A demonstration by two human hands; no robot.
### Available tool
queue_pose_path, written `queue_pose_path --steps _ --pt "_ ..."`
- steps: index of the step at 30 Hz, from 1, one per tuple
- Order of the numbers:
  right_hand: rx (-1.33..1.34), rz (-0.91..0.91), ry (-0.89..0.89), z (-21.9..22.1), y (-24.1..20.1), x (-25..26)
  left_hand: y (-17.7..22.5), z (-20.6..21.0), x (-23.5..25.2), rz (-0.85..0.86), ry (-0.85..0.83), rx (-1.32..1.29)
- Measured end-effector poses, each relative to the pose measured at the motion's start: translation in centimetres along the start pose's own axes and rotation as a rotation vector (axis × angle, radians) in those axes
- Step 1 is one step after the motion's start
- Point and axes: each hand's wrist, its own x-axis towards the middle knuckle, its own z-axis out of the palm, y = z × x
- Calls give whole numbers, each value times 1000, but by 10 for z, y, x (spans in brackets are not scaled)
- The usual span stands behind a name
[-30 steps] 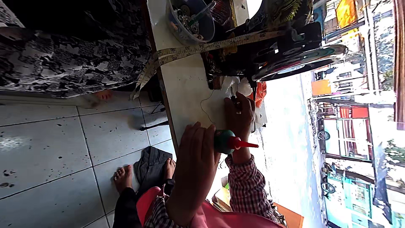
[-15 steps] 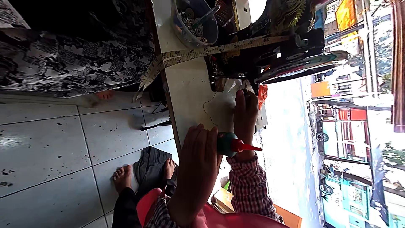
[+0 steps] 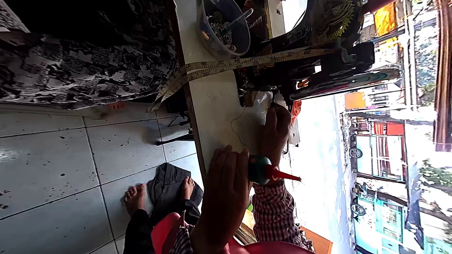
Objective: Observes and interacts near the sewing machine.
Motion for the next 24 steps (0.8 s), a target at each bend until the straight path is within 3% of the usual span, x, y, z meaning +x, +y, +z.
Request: queue_pose_path --steps 24 --pt "143 -21 -6 -3 13 -2 1 0 -3 1 -16 21"
